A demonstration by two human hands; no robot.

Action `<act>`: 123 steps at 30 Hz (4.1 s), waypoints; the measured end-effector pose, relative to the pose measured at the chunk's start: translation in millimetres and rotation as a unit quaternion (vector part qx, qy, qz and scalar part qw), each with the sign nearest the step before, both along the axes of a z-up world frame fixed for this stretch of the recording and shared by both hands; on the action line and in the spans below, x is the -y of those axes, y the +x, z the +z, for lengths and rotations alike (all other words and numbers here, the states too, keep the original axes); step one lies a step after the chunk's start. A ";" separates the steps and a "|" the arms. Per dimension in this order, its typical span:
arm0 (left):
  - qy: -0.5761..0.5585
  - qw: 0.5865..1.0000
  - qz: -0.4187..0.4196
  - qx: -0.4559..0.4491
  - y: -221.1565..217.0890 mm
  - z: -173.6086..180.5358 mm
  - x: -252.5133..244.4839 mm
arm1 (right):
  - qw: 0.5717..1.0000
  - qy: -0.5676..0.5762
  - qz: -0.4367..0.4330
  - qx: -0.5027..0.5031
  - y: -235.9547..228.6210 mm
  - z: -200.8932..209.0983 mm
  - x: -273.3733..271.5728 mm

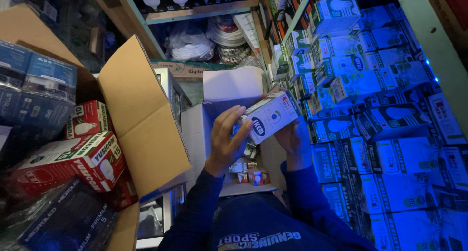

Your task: The person removes light bulb boxes from a large cardboard box and stacks them onto a shelf.

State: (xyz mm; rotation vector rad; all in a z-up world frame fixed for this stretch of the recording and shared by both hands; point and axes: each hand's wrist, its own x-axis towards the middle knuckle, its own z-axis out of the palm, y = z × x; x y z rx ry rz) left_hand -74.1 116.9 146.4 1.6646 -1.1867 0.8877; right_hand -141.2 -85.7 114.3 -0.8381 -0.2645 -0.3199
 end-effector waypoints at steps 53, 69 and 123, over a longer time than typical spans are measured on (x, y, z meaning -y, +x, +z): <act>-0.111 0.875 -0.215 -0.420 230.7 -54.3 282.7 | 0.972 -0.037 -0.132 -0.193 57.7 -77.2 69.8; -0.157 0.862 -0.231 -0.422 230.7 -45.2 306.3 | 0.972 -0.028 -0.129 -0.195 54.7 -87.9 69.5; -0.110 0.892 -0.182 -0.400 225.3 -45.4 270.8 | 0.695 -0.500 -0.496 -0.143 182.0 35.6 170.2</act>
